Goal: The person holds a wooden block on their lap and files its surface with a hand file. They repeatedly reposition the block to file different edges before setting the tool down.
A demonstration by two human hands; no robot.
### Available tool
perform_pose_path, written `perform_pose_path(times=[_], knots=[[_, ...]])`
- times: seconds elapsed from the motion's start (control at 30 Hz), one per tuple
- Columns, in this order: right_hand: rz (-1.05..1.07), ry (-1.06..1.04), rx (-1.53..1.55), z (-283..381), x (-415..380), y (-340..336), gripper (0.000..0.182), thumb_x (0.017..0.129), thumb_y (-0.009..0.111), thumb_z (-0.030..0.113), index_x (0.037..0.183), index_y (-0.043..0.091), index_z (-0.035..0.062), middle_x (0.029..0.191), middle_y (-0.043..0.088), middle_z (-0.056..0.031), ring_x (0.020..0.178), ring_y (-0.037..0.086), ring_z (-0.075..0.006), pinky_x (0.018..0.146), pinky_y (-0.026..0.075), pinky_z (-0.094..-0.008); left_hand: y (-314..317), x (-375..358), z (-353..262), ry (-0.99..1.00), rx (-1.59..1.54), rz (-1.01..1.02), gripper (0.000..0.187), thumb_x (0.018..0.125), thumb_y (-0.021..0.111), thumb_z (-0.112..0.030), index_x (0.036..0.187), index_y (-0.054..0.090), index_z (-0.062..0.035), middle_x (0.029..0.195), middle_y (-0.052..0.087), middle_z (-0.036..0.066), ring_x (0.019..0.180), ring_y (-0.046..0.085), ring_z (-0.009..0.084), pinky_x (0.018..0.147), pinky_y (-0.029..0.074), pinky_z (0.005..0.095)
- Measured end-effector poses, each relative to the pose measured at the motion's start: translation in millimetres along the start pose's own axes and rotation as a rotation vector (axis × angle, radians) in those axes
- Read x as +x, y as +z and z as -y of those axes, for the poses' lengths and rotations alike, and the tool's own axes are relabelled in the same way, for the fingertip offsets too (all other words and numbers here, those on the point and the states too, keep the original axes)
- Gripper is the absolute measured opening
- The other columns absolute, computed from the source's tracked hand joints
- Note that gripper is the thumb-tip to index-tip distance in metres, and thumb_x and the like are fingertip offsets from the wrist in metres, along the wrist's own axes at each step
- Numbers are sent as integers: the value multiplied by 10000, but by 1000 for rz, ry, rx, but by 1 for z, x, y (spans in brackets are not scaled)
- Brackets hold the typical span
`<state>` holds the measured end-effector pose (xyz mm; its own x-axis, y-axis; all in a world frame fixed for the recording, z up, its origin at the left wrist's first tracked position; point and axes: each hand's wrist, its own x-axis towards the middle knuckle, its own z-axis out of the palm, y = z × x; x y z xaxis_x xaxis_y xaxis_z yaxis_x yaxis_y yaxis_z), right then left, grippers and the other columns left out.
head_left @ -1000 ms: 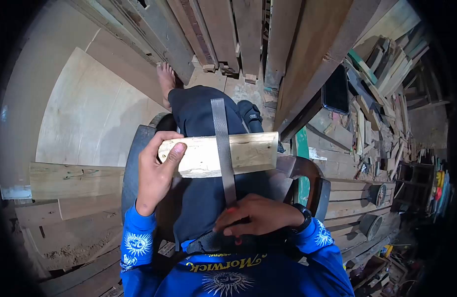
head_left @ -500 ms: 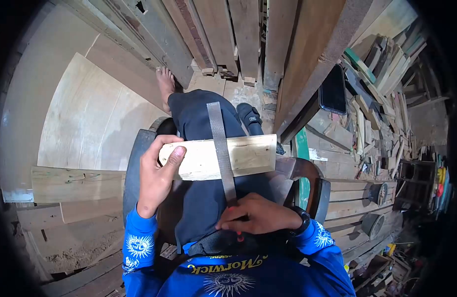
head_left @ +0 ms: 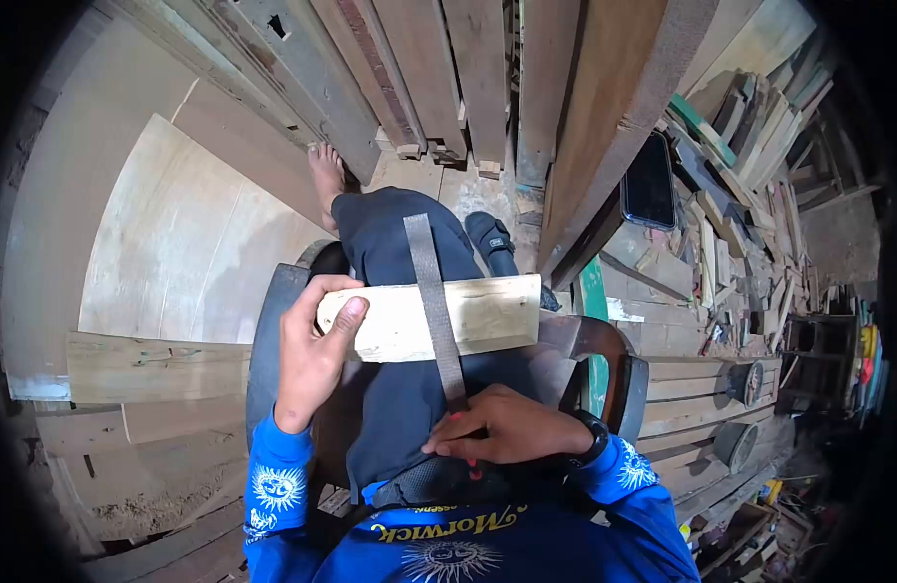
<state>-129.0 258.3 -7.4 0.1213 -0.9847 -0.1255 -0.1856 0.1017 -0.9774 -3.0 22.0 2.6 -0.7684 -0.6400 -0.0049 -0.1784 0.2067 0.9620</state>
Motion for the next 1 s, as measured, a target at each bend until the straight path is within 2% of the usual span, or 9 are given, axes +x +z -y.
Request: perform_pose_path(times=[0.13, 0.23, 0.3, 0.5, 0.53, 0.67, 0.77, 0.87, 1.0], knots=[[-310, -171, 95, 0, 5, 6, 209, 1020, 688, 203, 1143, 785, 64, 897, 776, -109, 651, 735, -238, 699, 575, -356, 0, -1, -3, -51, -19, 16, 296, 1020, 717, -253, 1129, 680, 20, 958, 741, 83, 903, 671, 124, 807, 531, 295], [-120, 80, 108, 17, 2, -14, 203, 1020, 685, 185, 1156, 781, 69, 949, 784, -97, 683, 737, -230, 689, 571, -349, 0, -1, 0, 0, -17, 7, 284, 1025, 712, -244, 1128, 680, 18, 957, 739, 79, 894, 667, 116, 796, 529, 286], [173, 288, 96, 26, 1, -21, 166, 1008, 694, 130, 1111, 785, 36, 1102, 783, -118, 1057, 751, -258, 924, 571, -352, 0, -1, 0, 0, -23, 5, 287, 1025, 712, -249, 1127, 680, 17, 957, 739, 79, 896, 667, 115, 796, 530, 285], [-192, 54, 184, 16, 2, -11, 163, 1003, 686, 102, 1127, 778, 47, 1059, 786, -117, 951, 760, -249, 849, 588, -379, 1, -1, 2, -37, -66, 15, 311, 1021, 720, -273, 1127, 680, 17, 965, 741, 81, 911, 668, 117, 811, 530, 289], [-80, 173, 240, 23, 0, -17, 186, 1035, 663, 148, 1162, 773, 68, 964, 784, -86, 621, 717, -174, 651, 571, -324, 1, -1, 1, -23, -61, 15, 313, 1019, 722, -274, 1127, 679, 16, 963, 741, 81, 908, 668, 118, 808, 531, 290], [16, -111, 113, 4, -5, -12, 183, 1019, 686, 155, 1139, 772, 47, 985, 777, -93, 600, 712, -162, 615, 565, -301, 0, -1, -2, -22, -16, 3, 300, 1015, 725, -262, 1128, 681, 13, 960, 741, 83, 904, 670, 124, 806, 533, 292], [-76, 28, 178, 14, -2, -16, 174, 1002, 686, 110, 1138, 779, 53, 975, 784, -100, 831, 758, -228, 772, 585, -369, 1, -3, -2, -38, -36, 13, 291, 1015, 723, -252, 1130, 683, 12, 959, 741, 81, 903, 669, 123, 805, 532, 292], [-133, 273, 368, 30, -3, -24, 183, 1002, 703, 160, 1102, 787, 32, 908, 771, -110, 693, 734, -187, 660, 556, -318, 1, -2, -1, -30, -44, 10, 290, 1015, 722, -249, 1133, 684, 13, 959, 741, 79, 901, 669, 123, 803, 531, 292], [80, 11, 182, 14, -5, -18, 187, 985, 715, 153, 1111, 788, 36, 898, 771, -101, 760, 737, -182, 663, 542, -307, 0, -2, 2, -27, -39, 9, 296, 1017, 721, -252, 1135, 682, 17, 967, 743, 85, 906, 672, 127, 811, 531, 293]])
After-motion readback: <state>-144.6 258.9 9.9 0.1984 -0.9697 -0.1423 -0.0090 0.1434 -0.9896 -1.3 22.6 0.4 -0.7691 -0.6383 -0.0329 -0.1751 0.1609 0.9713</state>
